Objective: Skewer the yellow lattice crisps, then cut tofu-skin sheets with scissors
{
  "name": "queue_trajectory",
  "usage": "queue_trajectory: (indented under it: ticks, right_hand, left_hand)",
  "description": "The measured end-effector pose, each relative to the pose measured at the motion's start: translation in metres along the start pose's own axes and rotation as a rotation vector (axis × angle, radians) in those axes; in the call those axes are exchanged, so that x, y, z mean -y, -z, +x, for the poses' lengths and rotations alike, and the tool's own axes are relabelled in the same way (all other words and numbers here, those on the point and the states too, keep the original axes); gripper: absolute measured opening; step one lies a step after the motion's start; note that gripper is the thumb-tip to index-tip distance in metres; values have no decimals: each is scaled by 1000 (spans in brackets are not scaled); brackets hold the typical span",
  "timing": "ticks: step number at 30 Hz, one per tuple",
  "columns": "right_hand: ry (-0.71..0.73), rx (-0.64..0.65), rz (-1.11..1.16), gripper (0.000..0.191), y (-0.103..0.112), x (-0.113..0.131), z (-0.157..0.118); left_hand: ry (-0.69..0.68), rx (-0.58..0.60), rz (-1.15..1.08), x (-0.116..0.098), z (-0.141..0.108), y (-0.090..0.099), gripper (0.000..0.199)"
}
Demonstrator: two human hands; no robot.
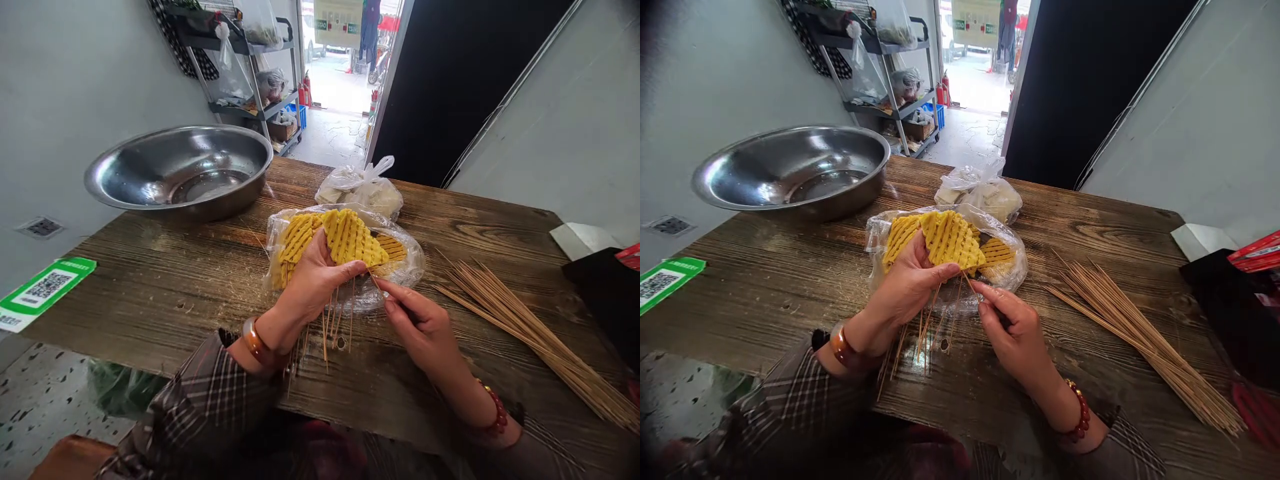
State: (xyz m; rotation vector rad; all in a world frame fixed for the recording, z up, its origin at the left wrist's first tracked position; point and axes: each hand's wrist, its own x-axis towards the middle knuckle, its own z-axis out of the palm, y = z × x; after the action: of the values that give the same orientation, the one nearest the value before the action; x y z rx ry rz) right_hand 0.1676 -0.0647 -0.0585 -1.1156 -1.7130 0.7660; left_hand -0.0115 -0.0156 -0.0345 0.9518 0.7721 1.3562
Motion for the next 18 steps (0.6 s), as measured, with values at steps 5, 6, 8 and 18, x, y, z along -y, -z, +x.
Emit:
queue_trajectory:
  ticks: [5, 6, 8, 18]
  right_hand:
    - [2, -18, 2, 32, -1, 0, 0]
    - [1, -16, -3, 32, 0, 0, 0]
    - [-4, -12, -13, 31, 0, -2, 0]
    - [26, -13, -5, 33, 0, -4, 1]
  left_hand:
    - [-69, -27, 229, 5, -1, 4, 61]
    - [-86, -47, 276, 6, -2, 5, 62]
    - [-127, -81, 356, 8, -2, 6, 63]
    - [-216, -128, 453, 10, -3, 3, 69]
